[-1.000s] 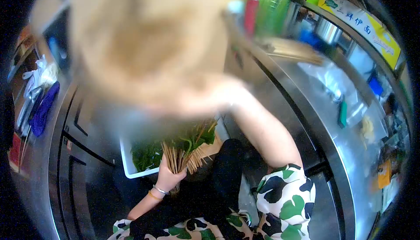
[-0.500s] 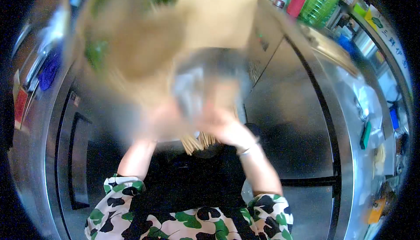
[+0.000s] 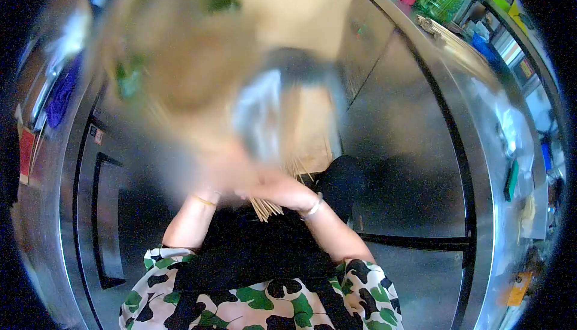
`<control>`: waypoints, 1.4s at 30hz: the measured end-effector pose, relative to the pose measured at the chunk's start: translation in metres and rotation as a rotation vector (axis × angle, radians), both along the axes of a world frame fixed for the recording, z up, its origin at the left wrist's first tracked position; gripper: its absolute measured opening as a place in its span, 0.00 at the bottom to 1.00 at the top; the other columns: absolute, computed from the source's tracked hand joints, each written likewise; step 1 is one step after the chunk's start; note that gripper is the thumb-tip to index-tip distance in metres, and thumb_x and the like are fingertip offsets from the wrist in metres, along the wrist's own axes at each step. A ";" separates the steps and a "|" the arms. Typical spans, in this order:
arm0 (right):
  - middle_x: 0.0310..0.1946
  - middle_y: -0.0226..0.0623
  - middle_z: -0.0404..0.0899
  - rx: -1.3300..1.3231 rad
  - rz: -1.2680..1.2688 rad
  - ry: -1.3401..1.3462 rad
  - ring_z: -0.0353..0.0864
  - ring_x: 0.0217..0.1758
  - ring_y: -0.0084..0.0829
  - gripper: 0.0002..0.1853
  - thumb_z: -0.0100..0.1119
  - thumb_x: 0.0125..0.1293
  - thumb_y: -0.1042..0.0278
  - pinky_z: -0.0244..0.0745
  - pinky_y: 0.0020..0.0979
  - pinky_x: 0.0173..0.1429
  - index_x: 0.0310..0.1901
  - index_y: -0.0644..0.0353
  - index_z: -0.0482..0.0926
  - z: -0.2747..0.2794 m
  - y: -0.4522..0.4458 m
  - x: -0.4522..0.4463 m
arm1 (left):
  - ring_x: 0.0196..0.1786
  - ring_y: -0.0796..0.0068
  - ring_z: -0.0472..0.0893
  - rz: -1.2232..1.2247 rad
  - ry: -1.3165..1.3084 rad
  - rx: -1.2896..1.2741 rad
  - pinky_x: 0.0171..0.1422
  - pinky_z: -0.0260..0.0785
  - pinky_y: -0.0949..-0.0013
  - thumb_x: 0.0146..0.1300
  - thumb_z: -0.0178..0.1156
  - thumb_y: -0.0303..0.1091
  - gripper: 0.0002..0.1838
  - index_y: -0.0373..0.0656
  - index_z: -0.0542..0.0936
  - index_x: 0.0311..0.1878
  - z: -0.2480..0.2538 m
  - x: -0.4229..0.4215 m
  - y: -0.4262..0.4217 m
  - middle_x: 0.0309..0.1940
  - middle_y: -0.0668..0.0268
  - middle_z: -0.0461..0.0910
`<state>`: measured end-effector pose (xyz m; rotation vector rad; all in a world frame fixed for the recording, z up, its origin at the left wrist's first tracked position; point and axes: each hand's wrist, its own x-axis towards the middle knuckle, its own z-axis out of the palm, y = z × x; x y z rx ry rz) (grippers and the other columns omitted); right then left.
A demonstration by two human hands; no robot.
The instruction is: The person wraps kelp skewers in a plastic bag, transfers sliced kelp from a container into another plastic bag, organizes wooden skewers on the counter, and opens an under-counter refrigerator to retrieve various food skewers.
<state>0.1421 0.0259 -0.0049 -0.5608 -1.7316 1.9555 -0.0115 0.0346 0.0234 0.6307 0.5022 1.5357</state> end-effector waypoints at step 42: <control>0.25 0.28 0.73 -0.248 -0.092 -0.044 0.73 0.24 0.19 0.13 0.61 0.59 0.71 0.72 0.23 0.30 0.43 0.61 0.69 -0.030 -0.034 -0.023 | 0.31 0.73 0.74 -0.056 0.115 -0.091 0.36 0.69 0.72 0.56 0.59 0.25 0.12 0.33 0.72 0.43 -0.014 -0.001 -0.029 0.28 0.64 0.73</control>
